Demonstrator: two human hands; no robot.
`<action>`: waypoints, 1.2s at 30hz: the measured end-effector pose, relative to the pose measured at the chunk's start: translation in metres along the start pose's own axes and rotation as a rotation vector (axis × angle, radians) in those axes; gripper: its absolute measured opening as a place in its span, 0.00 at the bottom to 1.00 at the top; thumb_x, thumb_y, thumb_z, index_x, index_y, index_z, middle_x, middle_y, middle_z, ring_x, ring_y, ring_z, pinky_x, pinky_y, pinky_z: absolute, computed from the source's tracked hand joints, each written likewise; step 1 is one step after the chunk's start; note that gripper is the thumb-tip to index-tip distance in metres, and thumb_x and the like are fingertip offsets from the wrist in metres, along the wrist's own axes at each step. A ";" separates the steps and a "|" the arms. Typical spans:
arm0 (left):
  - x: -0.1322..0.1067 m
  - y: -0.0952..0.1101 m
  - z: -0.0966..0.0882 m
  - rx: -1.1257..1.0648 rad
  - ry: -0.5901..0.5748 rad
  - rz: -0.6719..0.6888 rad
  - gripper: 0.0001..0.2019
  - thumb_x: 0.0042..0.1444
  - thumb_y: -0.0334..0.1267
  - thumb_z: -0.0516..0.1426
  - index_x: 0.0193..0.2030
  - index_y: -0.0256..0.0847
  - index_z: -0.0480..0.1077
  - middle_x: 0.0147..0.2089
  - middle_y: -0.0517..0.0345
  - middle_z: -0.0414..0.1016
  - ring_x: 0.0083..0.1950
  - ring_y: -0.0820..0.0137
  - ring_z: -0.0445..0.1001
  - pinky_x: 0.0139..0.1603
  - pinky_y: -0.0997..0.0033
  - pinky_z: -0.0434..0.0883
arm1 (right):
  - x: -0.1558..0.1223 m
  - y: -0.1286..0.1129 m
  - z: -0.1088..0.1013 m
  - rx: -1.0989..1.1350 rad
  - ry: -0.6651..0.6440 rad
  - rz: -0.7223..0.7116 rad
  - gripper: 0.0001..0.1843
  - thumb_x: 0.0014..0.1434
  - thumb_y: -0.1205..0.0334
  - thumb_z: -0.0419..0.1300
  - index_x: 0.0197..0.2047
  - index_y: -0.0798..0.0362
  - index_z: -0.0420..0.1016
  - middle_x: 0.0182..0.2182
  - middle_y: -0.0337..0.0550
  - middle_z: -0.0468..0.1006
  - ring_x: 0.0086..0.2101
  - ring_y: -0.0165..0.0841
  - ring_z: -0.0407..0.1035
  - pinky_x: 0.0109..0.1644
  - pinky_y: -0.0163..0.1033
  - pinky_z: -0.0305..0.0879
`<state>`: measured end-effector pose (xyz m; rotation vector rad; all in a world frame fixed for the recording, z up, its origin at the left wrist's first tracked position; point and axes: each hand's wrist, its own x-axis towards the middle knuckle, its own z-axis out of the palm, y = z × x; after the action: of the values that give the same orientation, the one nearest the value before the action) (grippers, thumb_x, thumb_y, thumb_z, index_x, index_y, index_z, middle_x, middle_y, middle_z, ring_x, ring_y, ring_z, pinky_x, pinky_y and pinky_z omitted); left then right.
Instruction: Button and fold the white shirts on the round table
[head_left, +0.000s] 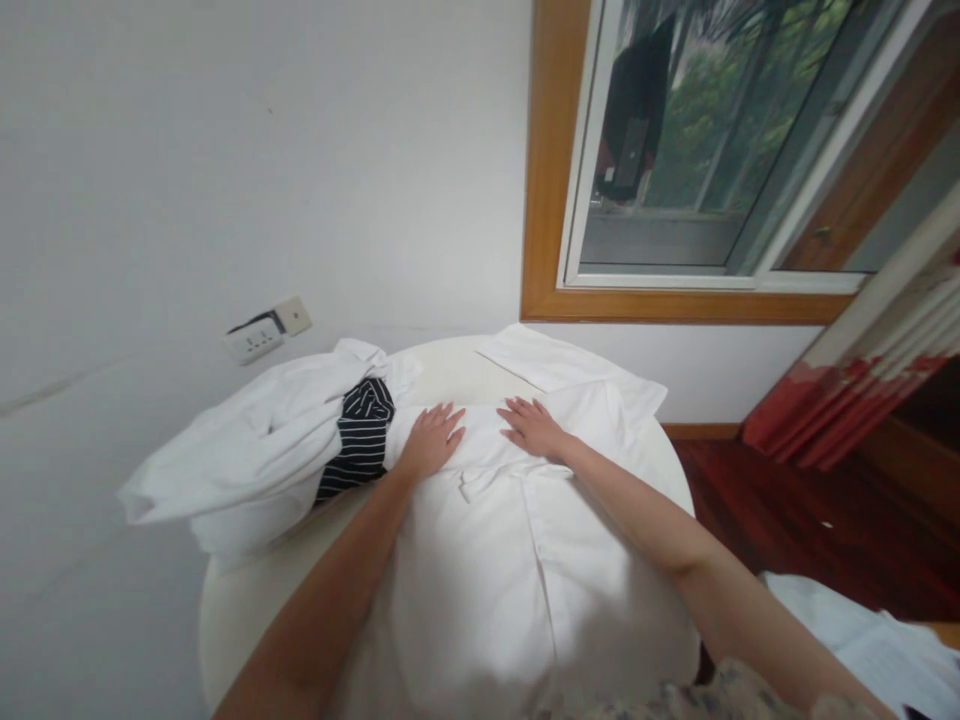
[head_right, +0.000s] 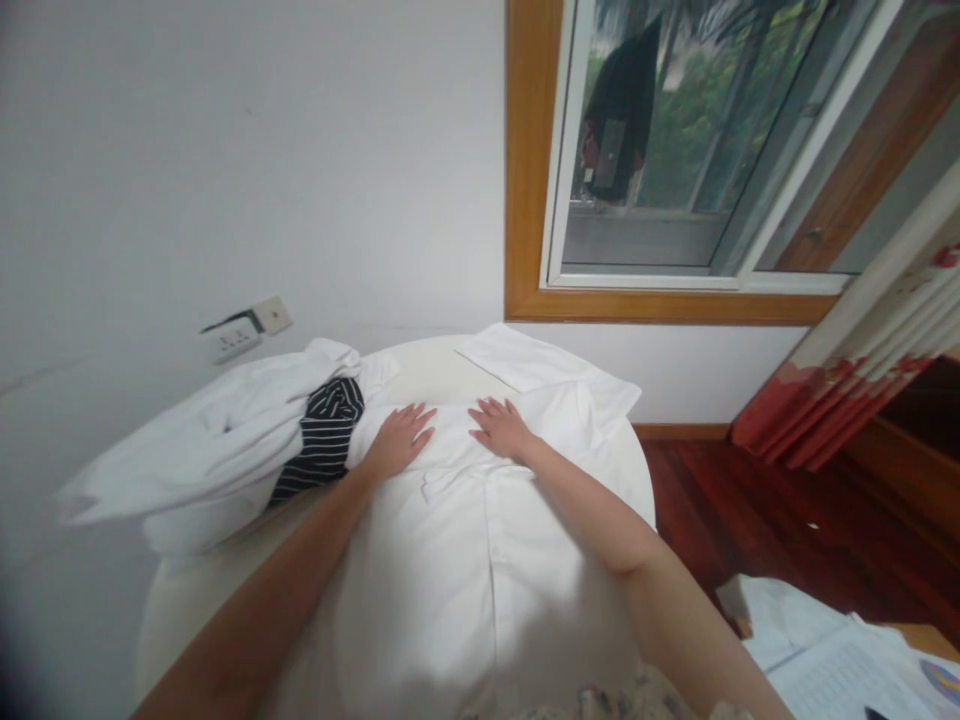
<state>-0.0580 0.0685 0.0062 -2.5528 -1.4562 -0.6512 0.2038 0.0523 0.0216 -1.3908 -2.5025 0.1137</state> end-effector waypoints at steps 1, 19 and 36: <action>-0.003 -0.002 0.003 0.019 -0.015 -0.024 0.22 0.62 0.48 0.48 0.61 0.46 0.65 0.65 0.48 0.63 0.67 0.56 0.59 0.66 0.46 0.54 | 0.000 0.003 0.006 -0.016 -0.002 0.030 0.31 0.66 0.45 0.45 0.67 0.50 0.56 0.67 0.50 0.52 0.66 0.44 0.45 0.67 0.56 0.41; -0.015 -0.022 -0.001 0.068 0.019 -0.384 0.25 0.61 0.50 0.49 0.61 0.42 0.66 0.69 0.46 0.56 0.70 0.49 0.49 0.66 0.43 0.51 | -0.059 0.122 -0.004 -0.140 0.356 0.630 0.29 0.67 0.46 0.44 0.63 0.52 0.63 0.64 0.57 0.59 0.64 0.53 0.48 0.63 0.68 0.38; -0.047 0.075 -0.060 -0.228 -0.064 0.262 0.21 0.63 0.46 0.49 0.59 0.40 0.66 0.59 0.49 0.70 0.62 0.63 0.65 0.64 0.58 0.62 | -0.104 0.028 -0.060 0.342 0.119 -0.075 0.18 0.65 0.53 0.52 0.53 0.49 0.74 0.48 0.45 0.77 0.48 0.39 0.71 0.53 0.45 0.67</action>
<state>-0.0331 -0.0272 0.0472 -2.8940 -1.0887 -0.7361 0.2954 -0.0237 0.0526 -1.1296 -2.3002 0.4100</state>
